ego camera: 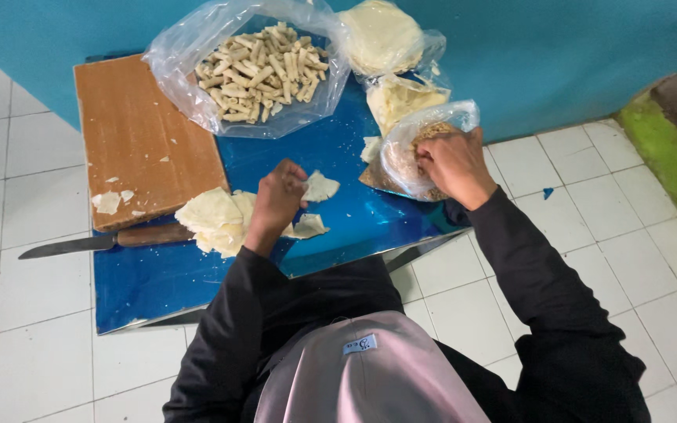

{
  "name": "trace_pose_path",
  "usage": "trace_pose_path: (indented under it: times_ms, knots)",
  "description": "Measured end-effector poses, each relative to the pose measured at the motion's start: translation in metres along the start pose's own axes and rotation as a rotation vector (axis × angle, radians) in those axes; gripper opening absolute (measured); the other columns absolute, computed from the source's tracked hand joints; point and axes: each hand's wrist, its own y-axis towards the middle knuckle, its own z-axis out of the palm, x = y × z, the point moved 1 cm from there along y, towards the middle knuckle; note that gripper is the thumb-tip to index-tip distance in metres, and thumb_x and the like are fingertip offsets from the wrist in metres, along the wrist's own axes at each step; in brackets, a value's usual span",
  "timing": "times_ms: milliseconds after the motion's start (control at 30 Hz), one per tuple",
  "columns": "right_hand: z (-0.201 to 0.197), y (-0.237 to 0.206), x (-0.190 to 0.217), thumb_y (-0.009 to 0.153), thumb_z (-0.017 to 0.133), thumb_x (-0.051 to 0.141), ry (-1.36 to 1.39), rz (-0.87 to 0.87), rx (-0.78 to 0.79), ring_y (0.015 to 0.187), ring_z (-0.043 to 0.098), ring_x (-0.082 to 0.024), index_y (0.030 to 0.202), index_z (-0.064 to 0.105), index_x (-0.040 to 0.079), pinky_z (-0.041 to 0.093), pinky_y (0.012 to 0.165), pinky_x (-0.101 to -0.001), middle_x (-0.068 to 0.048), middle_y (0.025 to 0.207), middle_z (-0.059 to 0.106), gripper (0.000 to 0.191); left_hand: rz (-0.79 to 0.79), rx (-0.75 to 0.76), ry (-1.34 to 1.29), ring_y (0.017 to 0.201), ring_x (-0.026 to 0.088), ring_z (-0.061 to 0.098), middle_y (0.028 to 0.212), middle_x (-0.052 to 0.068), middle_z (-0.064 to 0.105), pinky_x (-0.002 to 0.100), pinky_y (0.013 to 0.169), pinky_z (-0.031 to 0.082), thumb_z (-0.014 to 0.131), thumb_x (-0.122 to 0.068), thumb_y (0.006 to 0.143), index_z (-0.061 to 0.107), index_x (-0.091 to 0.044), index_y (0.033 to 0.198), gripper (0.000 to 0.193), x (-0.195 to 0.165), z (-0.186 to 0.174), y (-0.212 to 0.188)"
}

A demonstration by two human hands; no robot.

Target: The person sits at a small blue table and tears pieces from sheets of dough, then rolls each piece between their palms into a cylindrical stick and places it into a plastic bag filled with finished dough sticks. A knife and a bag of brown crumbs sit on the table but are not used.

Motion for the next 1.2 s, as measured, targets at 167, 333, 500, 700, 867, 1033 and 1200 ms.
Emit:
trace_pose_path:
  times_ms: [167,333,500,700,867,1033,1200]
  knots:
    - [-0.038,0.002,0.010,0.094,0.075,0.022,0.169,0.119,-0.020,0.070,0.067,-0.027,0.089,0.078,0.016,0.040,0.085,-0.0503,-0.005,0.078,0.075,0.009,0.223,-0.211,0.492,0.082,0.043,0.068,0.081,0.020,0.068,0.049,0.067,0.050,0.075,0.003,0.077,0.053,-0.001,0.114,0.043,-0.005,-0.004,-0.021]
    - [-0.015,0.022,0.082,0.093,0.075,0.020,0.561,-0.113,-0.132,0.070,0.070,-0.022,0.090,0.076,0.015,0.053,0.073,-0.0364,-0.004,0.083,0.075,0.006,0.170,-0.272,0.487,0.084,0.043,0.069,0.085,0.018,0.068,0.051,0.070,0.050,0.071,0.004,0.083,0.048,-0.001,0.125,0.048,-0.012,-0.001,-0.036]
    - [0.061,0.040,0.151,0.093,0.074,0.018,0.434,-0.283,-0.144,0.088,0.061,-0.028,0.090,0.074,0.011,0.038,0.082,-0.0454,-0.005,0.088,0.071,0.007,0.251,-0.339,0.310,0.078,0.037,0.068,0.093,0.018,0.065,0.044,0.068,0.053,0.072,0.006,0.082,0.048,0.001,0.125,0.049,-0.013,0.000,-0.039]
    - [0.080,0.017,0.143,0.093,0.069,0.011,0.597,-0.327,-0.144,0.095,0.053,-0.025,0.107,0.077,0.017,0.034,0.080,-0.0432,-0.001,0.103,0.065,0.017,0.338,-0.201,0.203,0.084,0.035,0.071,0.097,0.018,0.066,0.040,0.072,0.057,0.071,0.010,0.084,0.050,-0.001,0.124,0.046,-0.010,0.001,-0.040]
    - [0.073,0.009,0.128,0.085,0.057,-0.010,0.532,-0.398,-0.081,0.101,0.049,-0.025,0.127,0.076,0.025,0.035,0.087,-0.0433,0.000,0.109,0.055,0.058,0.405,-0.115,0.358,0.094,0.041,0.068,0.104,0.023,0.065,0.045,0.073,0.055,0.077,0.005,0.078,0.049,-0.002,0.125,0.056,-0.013,-0.001,-0.047]
    - [0.072,-0.002,0.128,0.083,0.058,-0.007,0.309,-0.383,-0.048,0.098,0.047,-0.028,0.142,0.066,0.023,0.033,0.081,-0.0466,-0.003,0.111,0.057,0.066,0.344,-0.030,0.470,0.094,0.043,0.064,0.105,0.024,0.061,0.048,0.074,0.053,0.076,0.005,0.083,0.049,-0.003,0.129,0.053,-0.015,0.000,-0.046]
    - [0.074,-0.005,0.127,0.083,0.060,-0.010,0.358,-0.374,-0.055,0.101,0.049,-0.026,0.145,0.063,0.021,0.033,0.083,-0.0489,-0.002,0.113,0.058,0.069,0.467,-0.043,0.451,0.106,0.041,0.061,0.111,0.019,0.063,0.048,0.085,0.051,0.074,0.006,0.081,0.053,-0.003,0.122,0.047,-0.014,0.002,-0.044]
